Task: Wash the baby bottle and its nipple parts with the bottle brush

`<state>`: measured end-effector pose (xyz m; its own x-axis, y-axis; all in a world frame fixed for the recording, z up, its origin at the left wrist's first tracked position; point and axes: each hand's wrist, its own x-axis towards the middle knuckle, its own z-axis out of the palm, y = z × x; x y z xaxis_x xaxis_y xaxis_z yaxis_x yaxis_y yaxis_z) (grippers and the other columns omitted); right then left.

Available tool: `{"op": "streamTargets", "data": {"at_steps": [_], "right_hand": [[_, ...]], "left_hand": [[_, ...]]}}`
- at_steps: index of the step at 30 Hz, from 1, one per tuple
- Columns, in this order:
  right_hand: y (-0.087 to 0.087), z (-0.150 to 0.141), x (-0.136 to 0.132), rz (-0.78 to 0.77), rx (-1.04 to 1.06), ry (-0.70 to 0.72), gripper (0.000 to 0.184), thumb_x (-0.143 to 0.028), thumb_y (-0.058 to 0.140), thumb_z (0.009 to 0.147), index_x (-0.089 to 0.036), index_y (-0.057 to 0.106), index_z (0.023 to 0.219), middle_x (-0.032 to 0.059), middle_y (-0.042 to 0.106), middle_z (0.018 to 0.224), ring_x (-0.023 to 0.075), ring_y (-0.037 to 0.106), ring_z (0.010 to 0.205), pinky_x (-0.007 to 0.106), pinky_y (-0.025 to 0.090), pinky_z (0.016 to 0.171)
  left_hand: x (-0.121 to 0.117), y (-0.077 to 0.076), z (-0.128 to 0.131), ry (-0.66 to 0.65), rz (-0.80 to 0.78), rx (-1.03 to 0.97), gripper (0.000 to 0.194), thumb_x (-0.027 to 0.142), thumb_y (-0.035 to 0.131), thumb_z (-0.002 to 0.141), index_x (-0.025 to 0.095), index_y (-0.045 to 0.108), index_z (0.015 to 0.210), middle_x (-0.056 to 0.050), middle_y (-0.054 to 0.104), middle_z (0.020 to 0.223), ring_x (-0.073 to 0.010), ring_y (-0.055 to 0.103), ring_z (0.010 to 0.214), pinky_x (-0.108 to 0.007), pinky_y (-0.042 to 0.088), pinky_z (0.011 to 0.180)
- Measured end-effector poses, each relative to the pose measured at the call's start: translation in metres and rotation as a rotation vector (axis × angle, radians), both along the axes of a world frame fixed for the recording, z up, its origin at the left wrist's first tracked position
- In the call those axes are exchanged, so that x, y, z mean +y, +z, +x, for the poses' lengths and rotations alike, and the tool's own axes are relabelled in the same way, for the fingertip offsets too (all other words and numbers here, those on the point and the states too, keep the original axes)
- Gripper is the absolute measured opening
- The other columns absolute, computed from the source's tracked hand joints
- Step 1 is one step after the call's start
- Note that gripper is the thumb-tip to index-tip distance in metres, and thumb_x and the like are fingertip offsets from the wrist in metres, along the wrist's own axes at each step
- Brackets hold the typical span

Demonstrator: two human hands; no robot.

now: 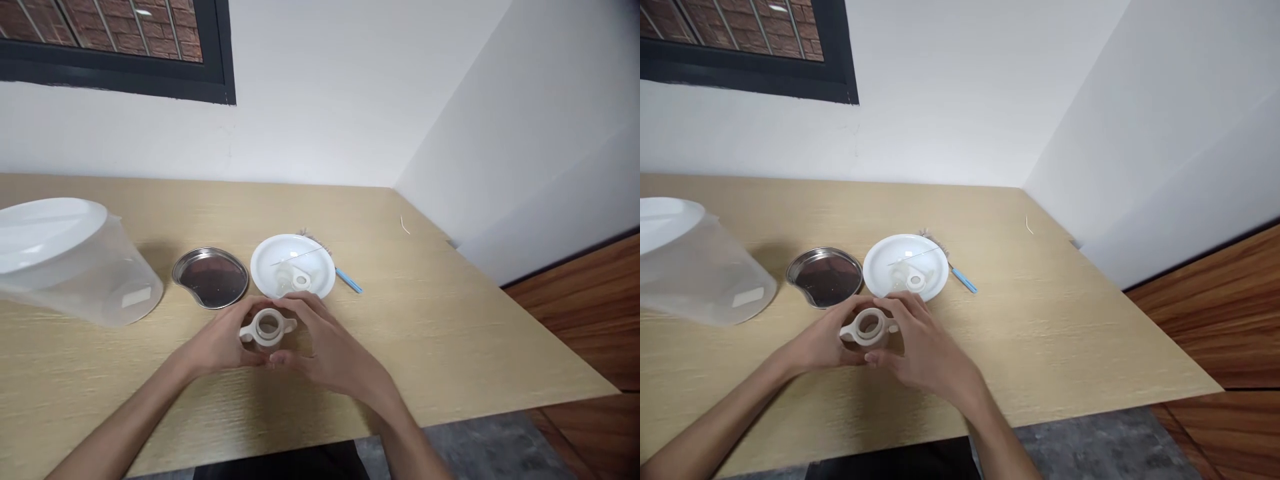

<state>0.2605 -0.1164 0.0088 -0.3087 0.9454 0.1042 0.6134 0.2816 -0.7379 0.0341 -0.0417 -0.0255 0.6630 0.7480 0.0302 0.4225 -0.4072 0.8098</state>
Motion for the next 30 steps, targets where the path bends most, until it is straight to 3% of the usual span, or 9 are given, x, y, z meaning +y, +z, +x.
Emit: {"op": "streamTargets", "data": {"at_steps": [4, 7, 11, 17, 22, 26, 30], "right_hand": [[-0.012, -0.004, -0.007, 0.02, 0.029, -0.056, 0.068, -0.044, 0.076, 0.088, -0.036, 0.045, 0.148, 0.0065, 0.049, 0.152, 0.0247, 0.05, 0.141, 0.044, 0.049, 0.114], [-0.022, -0.006, -0.011, 0.054, 0.032, -0.088, 0.07, -0.04, 0.076, 0.088, -0.035, 0.042, 0.15, 0.0063, 0.048, 0.153, 0.0247, 0.045, 0.145, 0.046, 0.045, 0.118], [-0.037, 0.003, -0.02, 0.126, 0.062, -0.213, 0.069, -0.048, 0.074, 0.089, -0.031, 0.043, 0.149, 0.0095, 0.05, 0.152, 0.0277, 0.047, 0.143, 0.049, 0.046, 0.117], [-0.058, 0.022, -0.035, 0.21, 0.163, -0.386, 0.043, -0.044, 0.064, 0.097, -0.028, 0.055, 0.136, 0.0077, 0.065, 0.131, 0.0209, 0.064, 0.118, 0.036, 0.055, 0.101], [-0.075, 0.041, -0.049, 0.271, 0.288, -0.606, 0.027, -0.045, 0.056, 0.101, -0.023, 0.068, 0.112, 0.0063, 0.073, 0.106, 0.0185, 0.07, 0.1, 0.028, 0.055, 0.089], [-0.086, 0.06, -0.063, 0.303, 0.32, -0.757, 0.037, -0.05, 0.051, 0.102, -0.02, 0.064, 0.084, 0.003, 0.064, 0.08, 0.0155, 0.063, 0.078, 0.022, 0.051, 0.071], [-0.099, 0.075, -0.072, 0.299, 0.315, -0.798, 0.047, -0.056, 0.048, 0.101, -0.021, 0.052, 0.071, -0.0014, 0.046, 0.066, 0.0129, 0.048, 0.06, 0.022, 0.043, 0.055]], "left_hand": [[0.001, 0.001, -0.002, -0.019, 0.015, -0.051, 0.074, 0.022, 0.084, 0.068, 0.026, 0.054, 0.136, -0.005, 0.068, 0.131, -0.0256, 0.068, 0.113, -0.037, 0.058, 0.094], [0.002, -0.001, -0.005, -0.019, 0.064, -0.021, 0.073, 0.02, 0.083, 0.067, 0.026, 0.055, 0.134, -0.004, 0.068, 0.13, -0.0253, 0.068, 0.113, -0.039, 0.056, 0.097], [0.005, -0.007, -0.007, -0.014, 0.114, 0.048, 0.083, 0.033, 0.092, 0.062, 0.026, 0.054, 0.135, -0.006, 0.067, 0.13, -0.0286, 0.066, 0.115, -0.042, 0.055, 0.099], [0.009, -0.012, -0.011, 0.014, 0.098, 0.049, 0.086, 0.04, 0.094, 0.061, 0.028, 0.052, 0.136, -0.007, 0.066, 0.134, -0.03, 0.063, 0.123, -0.045, 0.051, 0.106], [0.01, -0.011, -0.014, 0.016, 0.122, 0.043, 0.086, 0.044, 0.094, 0.062, 0.028, 0.052, 0.136, -0.009, 0.064, 0.139, -0.032, 0.062, 0.127, -0.047, 0.049, 0.109], [0.009, -0.01, -0.015, 0.008, 0.171, 0.072, 0.086, 0.043, 0.094, 0.062, 0.028, 0.052, 0.136, -0.009, 0.063, 0.141, -0.0322, 0.061, 0.129, -0.047, 0.049, 0.109], [0.007, -0.009, -0.013, -0.033, 0.219, 0.145, 0.076, 0.041, 0.089, 0.07, 0.03, 0.053, 0.136, -0.005, 0.067, 0.135, -0.0304, 0.064, 0.123, -0.045, 0.051, 0.104]]}}
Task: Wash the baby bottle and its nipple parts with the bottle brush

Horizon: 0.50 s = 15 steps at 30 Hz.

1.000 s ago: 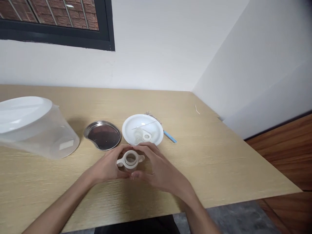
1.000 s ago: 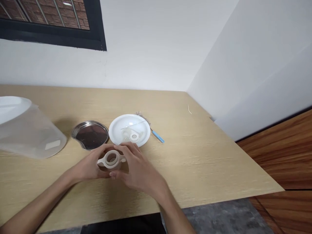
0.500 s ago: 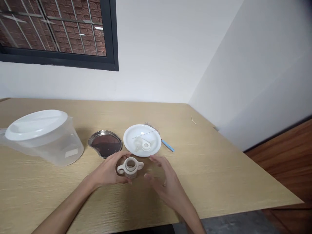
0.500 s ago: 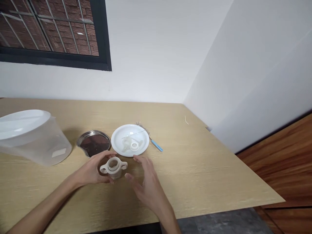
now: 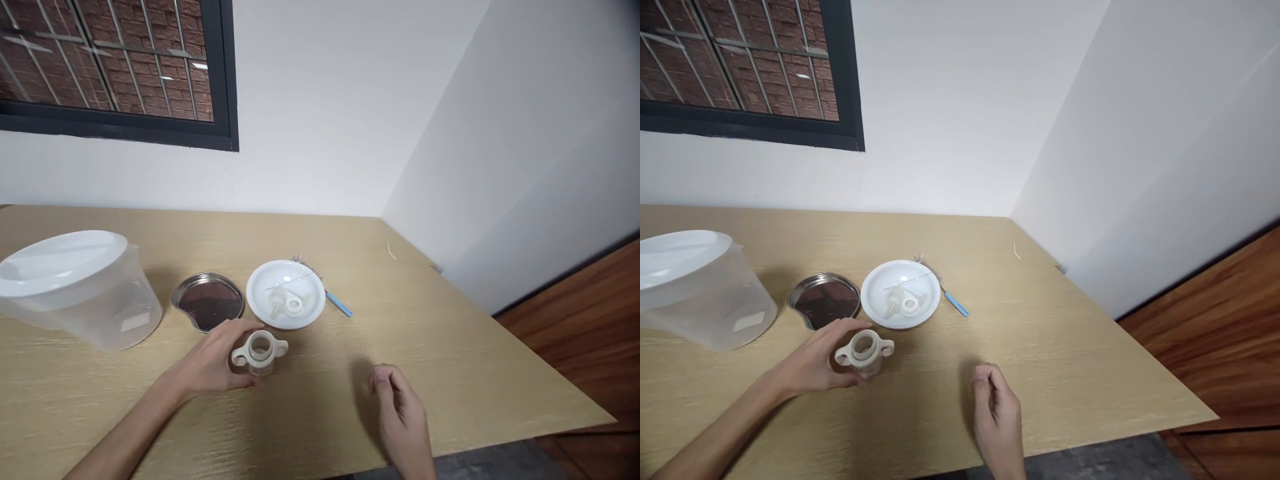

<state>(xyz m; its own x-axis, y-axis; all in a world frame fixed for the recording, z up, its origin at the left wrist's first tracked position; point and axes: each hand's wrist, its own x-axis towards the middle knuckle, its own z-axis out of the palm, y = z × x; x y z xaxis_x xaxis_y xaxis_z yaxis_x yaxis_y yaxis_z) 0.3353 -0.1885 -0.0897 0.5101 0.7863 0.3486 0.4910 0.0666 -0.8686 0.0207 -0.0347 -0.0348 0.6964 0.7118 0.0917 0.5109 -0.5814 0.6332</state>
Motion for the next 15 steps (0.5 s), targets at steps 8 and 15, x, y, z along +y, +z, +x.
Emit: {"op": "streamTargets", "data": {"at_steps": [8, 15], "right_hand": [[-0.0109, 0.007, -0.0071, -0.073, 0.025, -0.044, 0.055, -0.061, 0.053, 0.096, -0.022, 0.039, 0.06, -0.0044, 0.031, 0.06, 0.0103, 0.036, 0.052, 0.022, 0.035, 0.047], [-0.0056, 0.0051, -0.0109, -0.099, 0.035, -0.063, 0.056, -0.063, 0.054, 0.094, -0.021, 0.041, 0.058, -0.0034, 0.033, 0.058, 0.0102, 0.037, 0.051, 0.021, 0.035, 0.046]], "left_hand": [[0.0002, -0.0023, 0.0002, 0.021, 0.0, 0.062, 0.072, 0.038, 0.086, 0.075, 0.035, 0.051, 0.138, -0.001, 0.069, 0.13, -0.0268, 0.066, 0.117, -0.04, 0.053, 0.099], [-0.001, -0.001, 0.0018, 0.037, 0.123, 0.049, 0.076, 0.047, 0.086, 0.074, 0.033, 0.05, 0.14, -0.003, 0.071, 0.128, -0.0265, 0.07, 0.111, -0.038, 0.057, 0.092]]}}
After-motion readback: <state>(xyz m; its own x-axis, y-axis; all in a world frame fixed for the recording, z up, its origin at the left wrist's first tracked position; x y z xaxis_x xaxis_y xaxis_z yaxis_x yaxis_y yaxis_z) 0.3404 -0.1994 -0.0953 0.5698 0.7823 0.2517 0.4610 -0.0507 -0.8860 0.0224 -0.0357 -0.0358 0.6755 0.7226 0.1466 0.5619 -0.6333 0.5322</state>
